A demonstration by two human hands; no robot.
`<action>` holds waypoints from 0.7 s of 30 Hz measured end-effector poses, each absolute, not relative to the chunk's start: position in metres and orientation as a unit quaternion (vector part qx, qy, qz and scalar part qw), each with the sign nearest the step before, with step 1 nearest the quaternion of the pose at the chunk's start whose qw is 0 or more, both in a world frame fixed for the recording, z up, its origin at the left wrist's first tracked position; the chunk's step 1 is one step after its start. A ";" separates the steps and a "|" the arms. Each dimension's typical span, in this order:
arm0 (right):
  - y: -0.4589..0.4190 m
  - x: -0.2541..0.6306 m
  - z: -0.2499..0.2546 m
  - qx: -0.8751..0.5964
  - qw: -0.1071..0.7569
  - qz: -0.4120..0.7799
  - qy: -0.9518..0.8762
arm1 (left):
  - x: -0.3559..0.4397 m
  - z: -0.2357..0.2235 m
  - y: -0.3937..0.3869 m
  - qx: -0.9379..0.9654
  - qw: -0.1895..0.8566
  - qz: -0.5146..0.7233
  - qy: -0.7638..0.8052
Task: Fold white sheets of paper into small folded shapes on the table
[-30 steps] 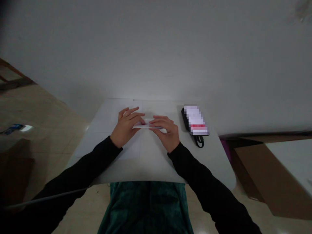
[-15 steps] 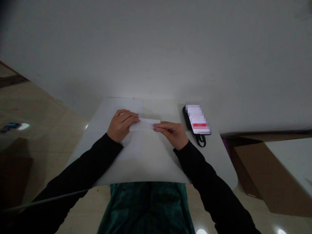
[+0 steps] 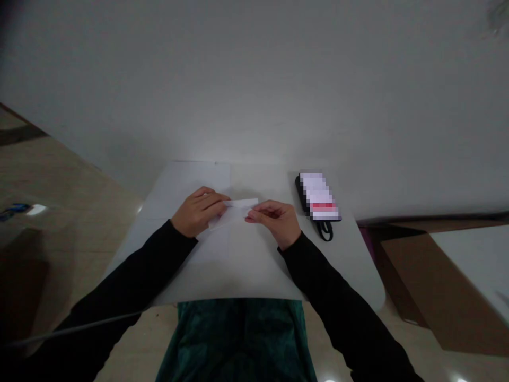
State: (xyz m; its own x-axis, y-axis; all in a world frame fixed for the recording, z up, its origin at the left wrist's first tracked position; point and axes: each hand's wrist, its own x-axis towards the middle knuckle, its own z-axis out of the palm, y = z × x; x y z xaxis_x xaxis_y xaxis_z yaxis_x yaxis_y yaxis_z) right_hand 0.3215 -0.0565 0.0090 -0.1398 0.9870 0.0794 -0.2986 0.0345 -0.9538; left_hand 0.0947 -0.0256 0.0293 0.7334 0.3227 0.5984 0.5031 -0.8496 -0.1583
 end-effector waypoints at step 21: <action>-0.055 0.325 0.002 -0.425 0.513 0.624 -0.408 | 0.120 0.033 -0.044 -0.932 0.194 -0.276 -0.135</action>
State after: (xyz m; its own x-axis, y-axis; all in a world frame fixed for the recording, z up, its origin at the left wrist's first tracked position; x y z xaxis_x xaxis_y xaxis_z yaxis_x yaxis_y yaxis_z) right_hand 0.3253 -0.0546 0.0024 -0.1115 0.9875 -0.1118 -0.2934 -0.1401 -0.9457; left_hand 0.1200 -0.0436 0.0325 0.8110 0.1445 0.5669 0.3587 -0.8883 -0.2868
